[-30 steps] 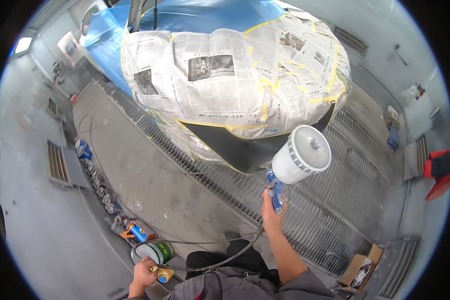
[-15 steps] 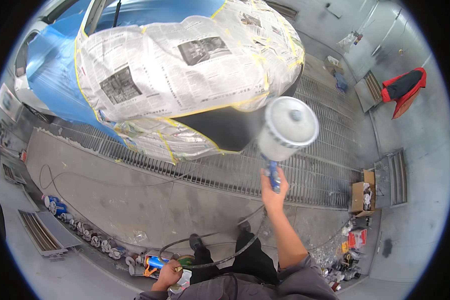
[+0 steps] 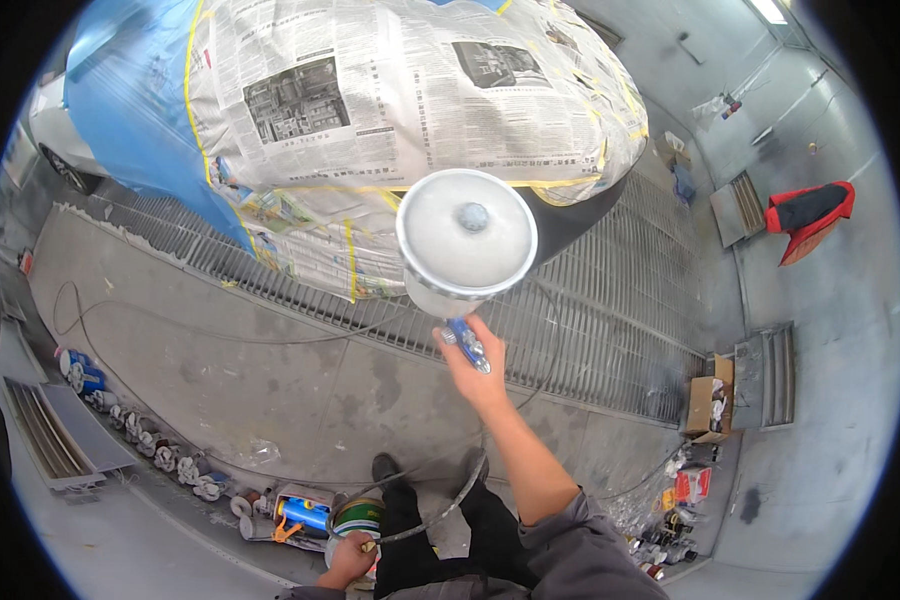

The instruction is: The person prepares a spray gun and applies black paint to the front bumper of a car in a paint booth. They wipe the gun with a cloth, spray the bumper in multiple passes, then set the gun down and handle paint cans and a stir stick.

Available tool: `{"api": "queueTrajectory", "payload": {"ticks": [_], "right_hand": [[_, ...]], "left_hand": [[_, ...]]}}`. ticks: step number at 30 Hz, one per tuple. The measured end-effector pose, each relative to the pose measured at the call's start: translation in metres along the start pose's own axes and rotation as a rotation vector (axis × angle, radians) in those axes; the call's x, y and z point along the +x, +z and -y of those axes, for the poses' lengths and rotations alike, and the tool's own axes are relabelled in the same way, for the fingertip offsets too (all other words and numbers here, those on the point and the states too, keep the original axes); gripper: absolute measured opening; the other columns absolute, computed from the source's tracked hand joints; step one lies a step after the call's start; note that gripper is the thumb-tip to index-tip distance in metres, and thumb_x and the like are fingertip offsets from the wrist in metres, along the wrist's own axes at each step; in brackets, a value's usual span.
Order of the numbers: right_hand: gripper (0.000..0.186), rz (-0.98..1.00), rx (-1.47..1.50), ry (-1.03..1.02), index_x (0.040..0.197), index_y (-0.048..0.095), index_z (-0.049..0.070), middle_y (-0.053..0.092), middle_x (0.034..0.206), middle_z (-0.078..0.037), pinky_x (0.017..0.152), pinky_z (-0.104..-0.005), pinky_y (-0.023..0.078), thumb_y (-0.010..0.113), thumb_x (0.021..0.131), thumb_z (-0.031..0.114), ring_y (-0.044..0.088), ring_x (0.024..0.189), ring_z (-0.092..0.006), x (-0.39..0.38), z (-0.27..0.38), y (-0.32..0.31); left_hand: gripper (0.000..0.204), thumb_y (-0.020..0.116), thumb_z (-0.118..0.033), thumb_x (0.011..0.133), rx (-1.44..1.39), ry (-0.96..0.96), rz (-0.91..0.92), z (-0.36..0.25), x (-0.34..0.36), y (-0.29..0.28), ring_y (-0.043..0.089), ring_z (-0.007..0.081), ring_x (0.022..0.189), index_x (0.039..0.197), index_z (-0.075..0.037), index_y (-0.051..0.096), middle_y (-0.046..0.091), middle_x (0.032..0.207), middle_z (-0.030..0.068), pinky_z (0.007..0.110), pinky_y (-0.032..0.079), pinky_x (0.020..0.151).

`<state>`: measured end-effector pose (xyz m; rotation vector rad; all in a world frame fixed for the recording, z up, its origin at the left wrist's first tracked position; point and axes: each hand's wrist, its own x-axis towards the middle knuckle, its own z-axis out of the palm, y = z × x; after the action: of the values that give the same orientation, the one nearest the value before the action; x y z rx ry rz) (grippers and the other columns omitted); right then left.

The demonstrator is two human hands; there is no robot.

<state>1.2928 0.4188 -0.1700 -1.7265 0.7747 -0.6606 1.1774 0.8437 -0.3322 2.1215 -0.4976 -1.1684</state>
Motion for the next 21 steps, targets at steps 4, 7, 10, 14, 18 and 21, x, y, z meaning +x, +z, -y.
{"api": "queueTrajectory", "payload": {"ticks": [4,7,10,14,18,21], "right_hand": [[0.018,-0.082,0.052,0.074,0.094,0.063,0.002,0.06,0.071,0.003,0.058,-0.0241,0.043,0.077,0.091,0.013,0.05,0.063,-0.0046,-0.002,-0.052,-0.009],[0.015,-0.186,0.132,0.081,0.091,0.062,0.005,0.056,0.069,0.004,0.053,-0.024,0.04,0.075,0.093,0.012,0.048,0.057,-0.0045,-0.008,-0.085,-0.035],[0.015,-0.289,0.175,0.114,0.09,0.059,0.008,0.051,0.065,0.005,0.045,-0.0237,0.035,0.073,0.095,0.01,0.046,0.051,-0.0046,-0.017,-0.094,-0.063],[0.014,-0.388,0.205,0.099,0.094,0.057,0.006,0.051,0.062,0.003,0.044,-0.0243,0.034,0.07,0.096,0.008,0.045,0.047,-0.0061,-0.026,-0.126,-0.12],[0.014,-0.506,0.244,0.106,0.095,0.056,0.006,0.05,0.061,0.002,0.043,-0.0246,0.033,0.069,0.097,0.008,0.043,0.046,-0.0062,-0.031,-0.154,-0.16],[0.014,-0.616,0.18,0.095,0.094,0.055,0.006,0.051,0.064,0.004,0.045,-0.0234,0.033,0.069,0.097,0.009,0.042,0.049,-0.0049,-0.031,-0.167,-0.171]], "left_hand": [[0.013,0.066,-0.021,0.084,0.053,0.049,0.011,0.013,0.021,0.017,0.067,0.0433,0.086,0.084,-0.009,0.069,0.066,0.089,0.0191,0.053,0.053,0.074],[0.012,0.065,-0.021,0.084,0.059,0.031,-0.012,0.019,0.029,0.037,0.066,0.0435,0.085,0.084,-0.01,0.069,0.065,0.087,0.0191,0.054,0.052,0.074],[0.012,0.066,-0.021,0.084,0.066,0.015,-0.007,0.022,0.036,0.052,0.066,0.0434,0.085,0.085,-0.01,0.069,0.065,0.087,0.0189,0.054,0.053,0.074],[0.012,0.066,-0.019,0.083,0.114,0.042,0.017,0.015,0.051,0.062,0.066,0.0432,0.085,0.087,-0.009,0.071,0.065,0.089,0.0181,0.053,0.053,0.074],[0.01,0.066,-0.018,0.083,0.147,0.082,0.04,0.008,0.067,0.072,0.065,0.0428,0.085,0.087,-0.01,0.07,0.063,0.088,0.0173,0.053,0.053,0.074],[0.008,0.067,-0.017,0.082,0.181,0.037,0.003,0.003,0.079,0.086,0.065,0.0426,0.084,0.085,-0.01,0.068,0.062,0.088,0.0167,0.054,0.052,0.073]]}}
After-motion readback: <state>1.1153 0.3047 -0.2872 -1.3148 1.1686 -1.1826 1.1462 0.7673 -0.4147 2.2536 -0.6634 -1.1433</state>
